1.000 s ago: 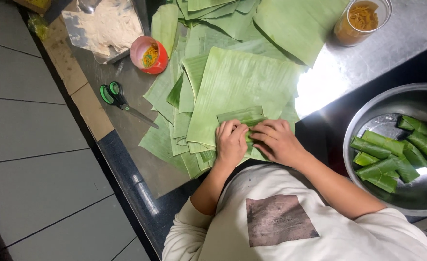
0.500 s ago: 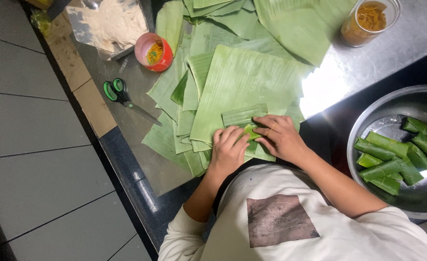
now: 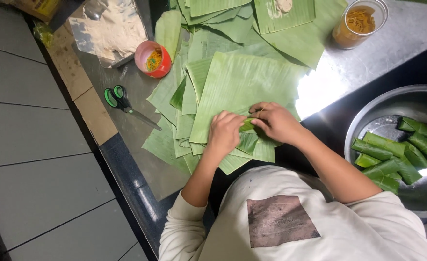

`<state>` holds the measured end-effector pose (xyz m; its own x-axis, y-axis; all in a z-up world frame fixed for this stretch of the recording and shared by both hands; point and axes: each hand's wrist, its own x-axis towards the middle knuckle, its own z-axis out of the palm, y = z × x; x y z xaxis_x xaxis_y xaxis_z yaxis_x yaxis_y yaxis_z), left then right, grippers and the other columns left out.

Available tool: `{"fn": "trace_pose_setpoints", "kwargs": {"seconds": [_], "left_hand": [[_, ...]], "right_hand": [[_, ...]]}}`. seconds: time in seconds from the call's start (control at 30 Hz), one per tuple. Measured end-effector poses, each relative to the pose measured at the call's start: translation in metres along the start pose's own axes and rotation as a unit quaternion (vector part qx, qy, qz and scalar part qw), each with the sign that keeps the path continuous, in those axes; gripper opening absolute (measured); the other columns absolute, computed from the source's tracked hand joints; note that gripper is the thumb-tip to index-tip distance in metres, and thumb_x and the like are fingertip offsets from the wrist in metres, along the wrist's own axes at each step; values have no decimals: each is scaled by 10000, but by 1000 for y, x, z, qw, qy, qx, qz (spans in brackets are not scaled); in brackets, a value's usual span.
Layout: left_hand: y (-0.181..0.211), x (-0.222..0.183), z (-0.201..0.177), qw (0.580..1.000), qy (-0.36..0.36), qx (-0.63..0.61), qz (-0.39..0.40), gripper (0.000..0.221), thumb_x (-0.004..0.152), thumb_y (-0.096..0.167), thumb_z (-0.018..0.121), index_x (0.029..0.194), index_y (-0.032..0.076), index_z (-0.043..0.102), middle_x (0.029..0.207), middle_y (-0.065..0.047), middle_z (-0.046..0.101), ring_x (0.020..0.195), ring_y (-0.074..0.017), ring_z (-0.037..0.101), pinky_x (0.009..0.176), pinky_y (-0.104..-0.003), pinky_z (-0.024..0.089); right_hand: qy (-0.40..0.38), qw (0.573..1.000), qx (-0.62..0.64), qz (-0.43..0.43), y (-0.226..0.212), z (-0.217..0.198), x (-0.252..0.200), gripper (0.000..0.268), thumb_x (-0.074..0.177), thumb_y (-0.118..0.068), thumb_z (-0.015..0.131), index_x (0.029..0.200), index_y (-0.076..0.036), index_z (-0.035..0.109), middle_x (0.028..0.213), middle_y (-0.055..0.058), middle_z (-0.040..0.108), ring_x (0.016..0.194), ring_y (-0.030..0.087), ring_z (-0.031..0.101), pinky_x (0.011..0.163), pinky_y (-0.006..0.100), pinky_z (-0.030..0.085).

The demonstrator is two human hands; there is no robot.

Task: Wrapping small portions of food filling into banana leaves to create individual packets on a stainless steel preparation table.

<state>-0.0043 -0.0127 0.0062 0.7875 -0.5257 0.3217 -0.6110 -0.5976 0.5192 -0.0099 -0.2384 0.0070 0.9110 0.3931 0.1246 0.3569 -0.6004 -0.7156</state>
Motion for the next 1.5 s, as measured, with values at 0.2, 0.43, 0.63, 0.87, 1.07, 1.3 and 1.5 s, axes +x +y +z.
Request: {"fn": "trace_pose_setpoints", "kwargs": {"seconds": [0.2, 0.43, 0.63, 0.87, 1.07, 1.3, 1.5], "left_hand": [[-5, 8, -1, 999, -23, -22, -41, 150, 948, 157, 623, 1041, 164, 740, 995, -4, 648, 952, -256, 577, 784, -405, 442], [-19, 12, 9, 999, -29, -22, -7, 176, 959, 142, 585, 976, 222, 740, 894, 57, 593, 879, -196, 557, 780, -355, 397], [-27, 11, 14, 999, 18, -3, 35, 128, 961, 213, 596, 930, 219, 719, 917, 53, 580, 890, -183, 564, 800, -340, 400], [-18, 6, 15, 976, 104, 41, 186, 218, 1017, 221, 494, 1002, 136, 695, 978, -39, 617, 910, -250, 619, 796, -395, 465], [-15, 4, 13, 963, 81, 90, 242, 249, 1029, 249, 560, 1057, 28, 670, 981, -118, 626, 916, -305, 635, 792, -442, 492], [-5, 12, 4, 959, 81, 106, 250, 167, 1033, 104, 559, 1060, 2, 688, 905, -124, 602, 798, -300, 626, 696, -398, 525], [-18, 23, -1, 973, 53, 92, 206, 163, 1020, 100, 533, 1074, 51, 680, 831, -59, 606, 699, -252, 619, 605, -363, 523]], "right_hand": [[17, 1000, 14, -3, 3, 1, -2, 188, 966, -245, 696, 1098, -142, 781, 1150, 72, 664, 982, 375, 658, 835, 457, 550], [34, 999, 30, 0, 18, 13, -5, 151, 960, -206, 705, 1058, -132, 792, 1032, 92, 622, 918, 376, 653, 797, 452, 540], [80, 996, 36, 0, 17, 19, -10, 129, 922, -146, 745, 1031, -141, 814, 993, 77, 634, 934, 363, 649, 791, 428, 525], [130, 990, -55, 11, 19, 32, -21, 153, 968, -253, 717, 1103, -235, 786, 1076, -20, 630, 1069, 253, 578, 800, 368, 401], [172, 973, -144, -51, 16, 35, -25, 200, 945, -201, 697, 1131, -240, 757, 1141, -50, 655, 1103, 231, 579, 836, 374, 369], [164, 964, -144, -150, 12, 29, -22, 202, 930, -182, 732, 1131, -184, 727, 1142, -35, 722, 1029, 195, 662, 853, 358, 428], [57, 986, -114, -105, 12, 1, 9, 126, 928, -185, 741, 1051, -156, 748, 970, -1, 762, 893, 227, 718, 803, 398, 474]]}}
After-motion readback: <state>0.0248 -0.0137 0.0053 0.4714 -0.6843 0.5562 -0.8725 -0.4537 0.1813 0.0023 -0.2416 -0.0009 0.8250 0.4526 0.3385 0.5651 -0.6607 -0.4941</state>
